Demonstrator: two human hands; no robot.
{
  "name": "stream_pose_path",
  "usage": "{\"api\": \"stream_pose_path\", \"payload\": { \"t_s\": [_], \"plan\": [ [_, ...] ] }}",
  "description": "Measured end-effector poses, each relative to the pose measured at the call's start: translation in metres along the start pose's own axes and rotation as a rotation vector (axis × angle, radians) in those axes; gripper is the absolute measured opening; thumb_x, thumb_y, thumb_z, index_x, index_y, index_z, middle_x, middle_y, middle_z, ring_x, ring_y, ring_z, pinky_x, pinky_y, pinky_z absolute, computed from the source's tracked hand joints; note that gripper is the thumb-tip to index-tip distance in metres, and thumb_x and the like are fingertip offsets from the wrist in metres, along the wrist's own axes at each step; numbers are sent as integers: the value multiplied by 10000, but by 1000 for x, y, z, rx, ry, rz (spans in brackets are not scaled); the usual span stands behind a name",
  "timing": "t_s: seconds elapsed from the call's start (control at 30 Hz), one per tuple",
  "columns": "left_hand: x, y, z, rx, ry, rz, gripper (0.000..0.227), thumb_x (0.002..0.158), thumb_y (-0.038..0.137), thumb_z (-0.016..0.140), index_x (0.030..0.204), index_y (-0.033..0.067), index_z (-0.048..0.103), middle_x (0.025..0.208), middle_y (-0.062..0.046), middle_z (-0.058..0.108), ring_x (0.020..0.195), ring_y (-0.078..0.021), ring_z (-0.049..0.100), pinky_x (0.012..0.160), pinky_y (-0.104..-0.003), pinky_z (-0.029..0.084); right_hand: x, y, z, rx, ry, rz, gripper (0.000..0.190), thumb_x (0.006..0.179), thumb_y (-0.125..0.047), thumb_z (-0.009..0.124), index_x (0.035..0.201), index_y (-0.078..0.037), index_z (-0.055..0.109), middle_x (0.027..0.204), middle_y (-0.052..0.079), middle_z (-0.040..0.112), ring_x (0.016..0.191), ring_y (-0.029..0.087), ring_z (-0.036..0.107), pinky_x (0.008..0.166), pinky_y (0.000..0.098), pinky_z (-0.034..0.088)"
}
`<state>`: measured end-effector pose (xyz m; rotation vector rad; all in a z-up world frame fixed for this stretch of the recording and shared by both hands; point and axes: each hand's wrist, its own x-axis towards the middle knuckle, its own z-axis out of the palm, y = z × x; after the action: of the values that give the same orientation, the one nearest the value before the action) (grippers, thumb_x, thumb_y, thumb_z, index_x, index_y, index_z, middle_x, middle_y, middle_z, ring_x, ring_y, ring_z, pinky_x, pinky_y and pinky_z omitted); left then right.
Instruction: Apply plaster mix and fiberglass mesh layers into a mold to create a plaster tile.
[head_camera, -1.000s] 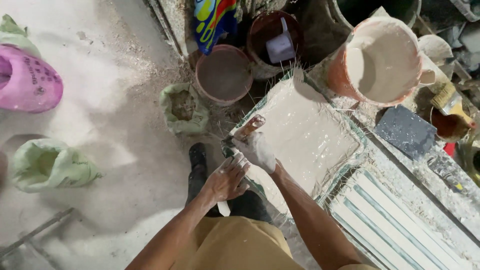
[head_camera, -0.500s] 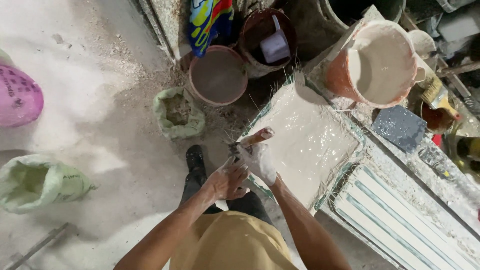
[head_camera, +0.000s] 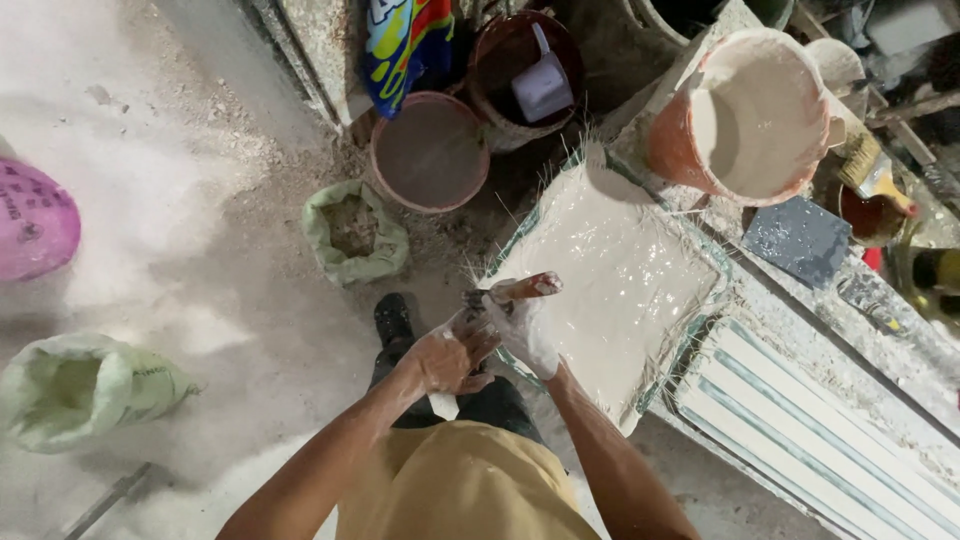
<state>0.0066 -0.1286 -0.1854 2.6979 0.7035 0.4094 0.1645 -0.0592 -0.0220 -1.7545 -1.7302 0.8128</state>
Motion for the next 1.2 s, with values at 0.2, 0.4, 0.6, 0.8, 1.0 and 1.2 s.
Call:
{"api": "stream_pose_path", "payload": {
  "t_s": [0.2, 0.4, 0.6, 0.8, 1.0, 1.2],
  "plan": [
    [8, -16, -66, 30, -96, 51, 798, 1067, 619, 153, 1598, 42, 304, 1546, -209, 426, 1454, -396, 386, 1252, -651, 191, -4, 43, 16, -19, 72, 130, 183, 935, -318, 716, 856, -158, 756, 677, 51, 738, 592, 199, 710, 508, 288, 536],
    [39, -8, -154, -85, -421, -13, 650, 1015, 597, 382, 1399, 95, 538, 1245, -128, 620, 1145, -350, 598, 1015, -606, 449, 3, 15, -2, 95, 92, 167, 159, 925, -224, 740, 898, -68, 749, 689, 164, 736, 599, 268, 732, 511, 341, 560],
    [8, -30, -28, -130, -205, 105, 826, 1059, 650, 179, 1634, 57, 204, 1571, -218, 377, 1463, -437, 345, 1252, -663, 210, 5, 19, 1, 91, 118, 128, 136, 888, -159, 743, 942, -37, 717, 743, 204, 733, 674, 351, 734, 549, 408, 575],
    [27, -40, -27, -199, -114, 142, 829, 1041, 684, 190, 1550, 54, 366, 1245, -237, 590, 1193, -406, 532, 1195, -676, 302, 20, 34, -4, -17, 131, 44, 145, 893, -195, 759, 985, -84, 747, 822, 150, 753, 774, 334, 755, 633, 371, 596],
    [30, -50, -48, 1, 44, 256, 828, 1048, 643, 181, 1617, 41, 217, 1457, -233, 458, 1463, -411, 346, 1305, -644, 140, 28, 37, -2, 38, 63, 34, 132, 888, -91, 737, 964, 15, 729, 822, 255, 729, 797, 474, 720, 665, 499, 582],
    [29, -58, -32, -46, -179, 254, 853, 1018, 645, 184, 1653, 79, 125, 1480, -206, 484, 1431, -386, 409, 1281, -638, 114, 42, 18, -24, -89, 81, 85, 39, 909, -164, 735, 893, -132, 749, 749, 108, 736, 711, 309, 747, 638, 372, 581]
  ]
}}
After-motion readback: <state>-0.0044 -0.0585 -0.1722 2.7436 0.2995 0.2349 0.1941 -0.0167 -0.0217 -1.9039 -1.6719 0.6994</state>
